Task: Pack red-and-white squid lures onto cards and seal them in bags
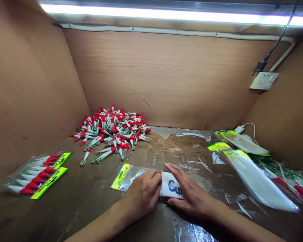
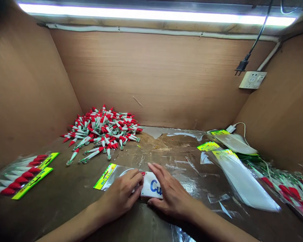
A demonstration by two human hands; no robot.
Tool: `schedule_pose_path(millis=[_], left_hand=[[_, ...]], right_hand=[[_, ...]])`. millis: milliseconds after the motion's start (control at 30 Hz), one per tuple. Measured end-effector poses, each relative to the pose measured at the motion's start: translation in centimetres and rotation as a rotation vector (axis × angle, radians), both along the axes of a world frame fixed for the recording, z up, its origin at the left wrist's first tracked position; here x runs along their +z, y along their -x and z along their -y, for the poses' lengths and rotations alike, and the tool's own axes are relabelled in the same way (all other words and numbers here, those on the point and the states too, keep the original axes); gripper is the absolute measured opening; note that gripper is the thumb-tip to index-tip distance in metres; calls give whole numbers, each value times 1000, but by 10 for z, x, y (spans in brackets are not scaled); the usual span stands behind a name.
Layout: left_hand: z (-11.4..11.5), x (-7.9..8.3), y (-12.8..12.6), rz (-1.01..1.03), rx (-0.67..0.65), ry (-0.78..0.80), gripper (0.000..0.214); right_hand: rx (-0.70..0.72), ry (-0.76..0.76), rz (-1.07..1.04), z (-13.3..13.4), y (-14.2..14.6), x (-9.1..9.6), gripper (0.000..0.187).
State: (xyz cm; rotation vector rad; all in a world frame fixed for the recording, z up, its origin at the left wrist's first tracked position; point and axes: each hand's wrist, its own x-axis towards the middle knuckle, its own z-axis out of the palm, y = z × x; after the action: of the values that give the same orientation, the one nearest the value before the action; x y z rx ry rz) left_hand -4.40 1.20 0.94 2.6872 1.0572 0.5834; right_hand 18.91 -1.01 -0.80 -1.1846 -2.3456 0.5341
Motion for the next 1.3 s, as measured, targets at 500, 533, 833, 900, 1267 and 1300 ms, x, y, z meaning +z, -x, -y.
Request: schedule_pose_path(millis=[500, 533, 833, 900, 1267, 1300], left_hand=[[-15, 0, 14, 68, -80, 71, 46], [-19, -2, 17, 51, -85, 81, 58], [-33, -16, 13, -94, -277, 200, 96], [-37, -12, 9, -117, -304, 220, 99], [-30, 36, -38, 127, -295, 265, 103], [-29, 44, -44, 218, -282, 262, 98]], right_hand=[[32, -45, 27, 0, -2, 0, 60], [31, -49, 9, 0, -3, -2, 61], [74, -113, -200, -10, 0, -5, 68], [66, -123, -229, -10, 0, -3, 76], [2, -243, -225, -17, -1, 67, 111], [-18, -266, -234, -17, 0, 82, 112]])
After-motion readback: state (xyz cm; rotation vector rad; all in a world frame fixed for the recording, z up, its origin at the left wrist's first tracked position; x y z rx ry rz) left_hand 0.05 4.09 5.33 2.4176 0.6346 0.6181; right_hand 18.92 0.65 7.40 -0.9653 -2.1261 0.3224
